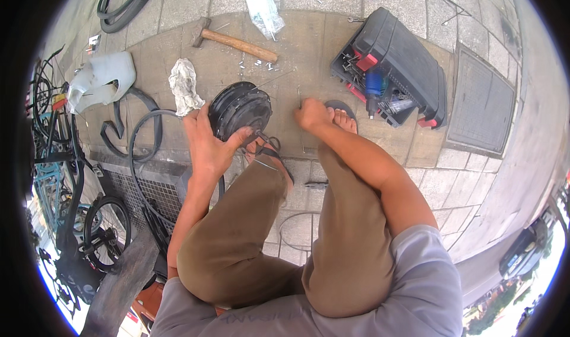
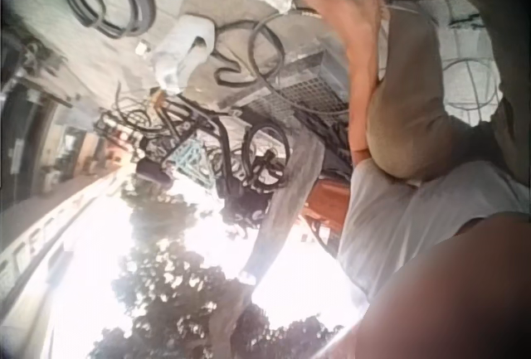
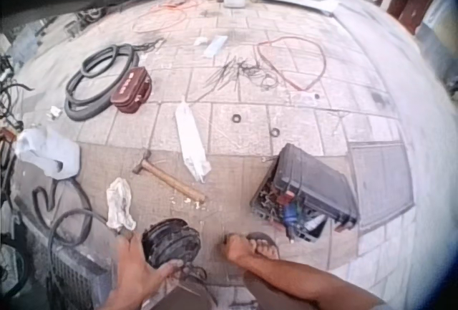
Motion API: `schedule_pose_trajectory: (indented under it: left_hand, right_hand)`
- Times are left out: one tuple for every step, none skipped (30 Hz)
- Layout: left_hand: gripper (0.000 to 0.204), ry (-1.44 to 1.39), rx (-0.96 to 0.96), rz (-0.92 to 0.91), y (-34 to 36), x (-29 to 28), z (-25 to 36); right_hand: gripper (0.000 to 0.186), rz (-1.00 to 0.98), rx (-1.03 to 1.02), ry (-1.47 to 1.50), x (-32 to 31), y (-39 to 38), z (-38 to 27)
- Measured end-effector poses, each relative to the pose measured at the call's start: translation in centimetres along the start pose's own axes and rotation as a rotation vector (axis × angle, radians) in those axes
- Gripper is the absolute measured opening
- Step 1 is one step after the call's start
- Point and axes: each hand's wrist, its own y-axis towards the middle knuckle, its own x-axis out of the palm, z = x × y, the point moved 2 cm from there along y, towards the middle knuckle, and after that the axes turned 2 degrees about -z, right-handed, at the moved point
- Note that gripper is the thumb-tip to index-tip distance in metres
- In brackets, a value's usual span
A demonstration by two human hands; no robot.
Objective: The person sits on the ground and works on a bicycle hub, inserting and adjusting spokes with pliers and a spoke wrench. They repeatedly insert spokes, tighten them, and trim excess length.
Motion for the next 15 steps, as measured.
schedule_pose_trajectory:
  left_hand:
    - [0.103,0.011,-0.006,-0.005,-0.1,0.0,-0.1]
    - [0.104,-0.001,0.005,-0.002,-0.1,-0.1,-0.1]
    - [0.104,-0.013,0.015,0.001,0.0,-0.1,0.0]
    - [0.104,-0.025,0.020,0.002,-0.2,-0.1,-0.1]
    - [0.105,-0.014,0.026,0.014,-0.2,-0.1,-0.1]
    - [0.105,-0.004,0.031,0.027,-0.1,0.0,-0.2]
    - [0.105,0.010,0.035,0.037,-0.1,0.0,-0.4]
    - [0.105,0.010,0.036,0.036,-0.2,0.1,-0.6]
    - [0.105,0.009,0.037,0.037,-0.3,0.2,-0.7]
    - [0.105,0.005,0.041,0.038,-0.3,0.3,-0.8]
    - [0.105,0.003,0.053,0.040,-0.3,0.3,-0.9]
    - [0.105,0.001,0.067,0.041,-0.2,0.4,-1.1]
    - [0.105,-0.002,0.082,0.044,-0.1,0.4,-1.1]
    - [0.105,-0.010,0.072,0.045,-0.1,0.4,-1.1]
    - [0.104,-0.019,0.064,0.047,-0.2,0.3,-1.1]
  right_hand:
    - [0.044,-0.002,0.007,0.003,0.0,-0.1,0.1]
    - [0.044,-0.005,0.013,0.006,-0.1,-0.1,0.2]
    - [0.044,0.028,-0.009,0.046,-0.3,-0.1,0.3]
    - [0.044,0.043,-0.010,0.067,-0.5,-0.3,0.3]
    - [0.044,0.058,-0.010,0.089,-0.8,-0.5,0.3]
    - [0.044,0.071,-0.011,0.110,-1.1,-0.5,0.3]
    - [0.044,0.085,-0.019,0.140,-1.2,-0.5,0.4]
    - [0.045,0.098,-0.027,0.171,-1.4,-0.5,0.6]
    - [0.045,0.111,-0.036,0.202,-1.6,-0.4,0.8]
    - [0.045,0.095,-0.031,0.233,-1.7,0.0,1.3]
    - [0.046,0.079,-0.027,0.265,-1.6,0.4,1.8]
    - [0.046,0.065,-0.023,0.296,-1.4,0.8,2.1]
    - [0.045,0.084,-0.022,0.234,-1.6,0.9,2.0]
    - [0.045,0.105,-0.022,0.173,-1.7,0.8,1.9]
    - [0.044,0.127,-0.021,0.111,-1.8,0.7,1.8]
